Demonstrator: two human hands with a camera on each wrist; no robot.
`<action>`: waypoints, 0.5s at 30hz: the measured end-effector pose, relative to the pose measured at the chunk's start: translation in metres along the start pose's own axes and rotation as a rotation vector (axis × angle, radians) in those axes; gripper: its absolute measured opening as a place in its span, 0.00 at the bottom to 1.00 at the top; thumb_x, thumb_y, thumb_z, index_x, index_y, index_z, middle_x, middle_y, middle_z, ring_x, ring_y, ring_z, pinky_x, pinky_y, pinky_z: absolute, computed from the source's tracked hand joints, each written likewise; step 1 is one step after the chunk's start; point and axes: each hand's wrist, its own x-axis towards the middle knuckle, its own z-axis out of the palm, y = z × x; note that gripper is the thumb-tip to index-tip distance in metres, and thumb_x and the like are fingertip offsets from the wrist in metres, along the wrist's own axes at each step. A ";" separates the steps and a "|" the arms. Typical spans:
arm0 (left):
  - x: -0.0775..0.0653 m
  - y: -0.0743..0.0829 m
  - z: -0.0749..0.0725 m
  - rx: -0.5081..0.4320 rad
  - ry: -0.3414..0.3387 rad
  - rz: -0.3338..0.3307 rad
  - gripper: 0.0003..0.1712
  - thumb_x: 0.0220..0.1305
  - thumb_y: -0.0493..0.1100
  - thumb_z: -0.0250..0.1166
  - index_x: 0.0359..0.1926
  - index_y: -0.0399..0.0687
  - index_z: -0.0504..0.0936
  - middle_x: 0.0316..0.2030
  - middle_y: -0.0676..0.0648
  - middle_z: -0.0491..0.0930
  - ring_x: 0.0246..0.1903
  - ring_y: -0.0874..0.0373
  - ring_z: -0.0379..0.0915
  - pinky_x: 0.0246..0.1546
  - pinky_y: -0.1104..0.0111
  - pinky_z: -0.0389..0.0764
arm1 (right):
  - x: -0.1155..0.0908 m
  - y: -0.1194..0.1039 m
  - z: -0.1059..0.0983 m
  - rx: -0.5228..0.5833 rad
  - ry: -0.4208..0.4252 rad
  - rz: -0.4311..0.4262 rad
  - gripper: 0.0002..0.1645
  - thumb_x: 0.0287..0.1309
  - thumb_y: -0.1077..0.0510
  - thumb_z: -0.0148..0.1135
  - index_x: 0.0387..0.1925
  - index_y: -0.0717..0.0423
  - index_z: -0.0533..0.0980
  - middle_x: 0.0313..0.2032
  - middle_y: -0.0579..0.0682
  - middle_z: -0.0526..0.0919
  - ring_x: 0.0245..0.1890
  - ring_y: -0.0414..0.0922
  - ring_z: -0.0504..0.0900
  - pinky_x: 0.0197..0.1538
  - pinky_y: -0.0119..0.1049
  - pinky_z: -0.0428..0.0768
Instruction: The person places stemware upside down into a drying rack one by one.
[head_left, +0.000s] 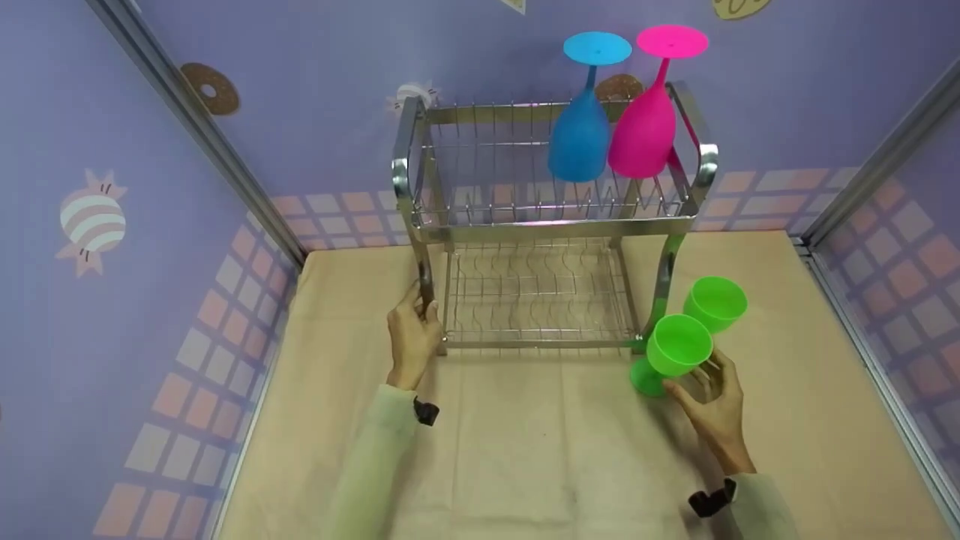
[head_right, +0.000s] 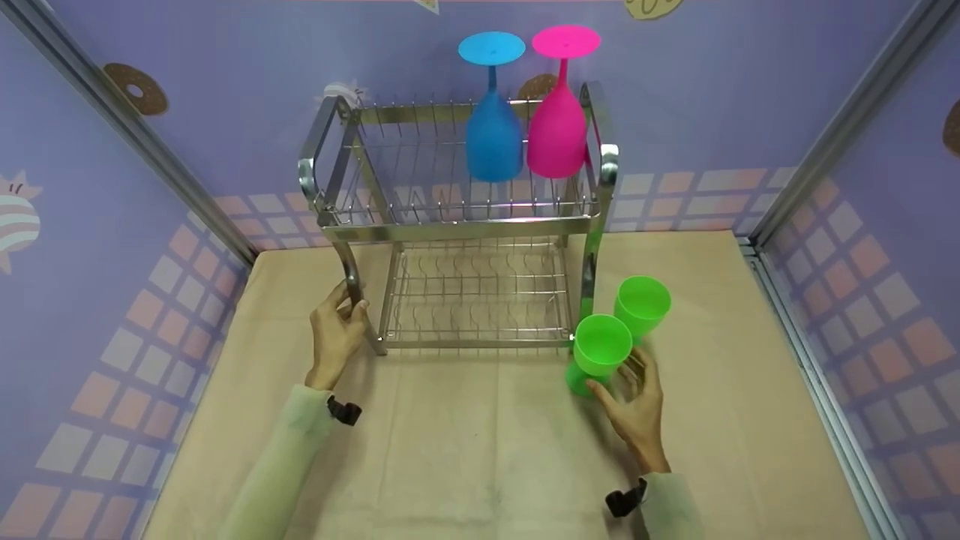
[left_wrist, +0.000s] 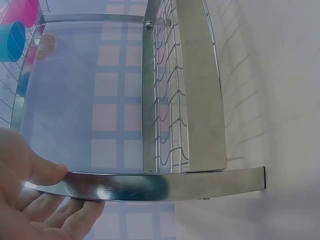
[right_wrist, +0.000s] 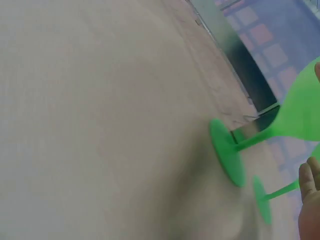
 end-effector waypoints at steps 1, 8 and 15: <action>0.000 0.000 0.000 0.002 0.000 0.000 0.26 0.71 0.24 0.64 0.68 0.27 0.77 0.56 0.24 0.83 0.48 0.33 0.88 0.46 0.50 0.92 | 0.000 0.002 0.003 0.022 0.003 0.009 0.58 0.46 0.84 0.74 0.78 0.67 0.61 0.68 0.51 0.72 0.67 0.45 0.75 0.70 0.28 0.75; 0.000 -0.001 0.000 0.004 -0.016 0.000 0.26 0.71 0.24 0.64 0.69 0.25 0.75 0.58 0.24 0.82 0.49 0.33 0.89 0.46 0.52 0.92 | 0.003 0.008 0.017 0.028 0.039 0.054 0.63 0.47 0.82 0.76 0.82 0.58 0.58 0.71 0.48 0.71 0.72 0.38 0.71 0.76 0.25 0.69; 0.001 -0.004 -0.001 0.015 -0.002 0.029 0.22 0.70 0.24 0.64 0.64 0.28 0.80 0.52 0.27 0.86 0.44 0.38 0.91 0.42 0.53 0.93 | 0.009 0.010 0.028 0.143 0.036 -0.005 0.64 0.44 0.86 0.74 0.81 0.61 0.59 0.71 0.57 0.71 0.70 0.45 0.73 0.75 0.27 0.72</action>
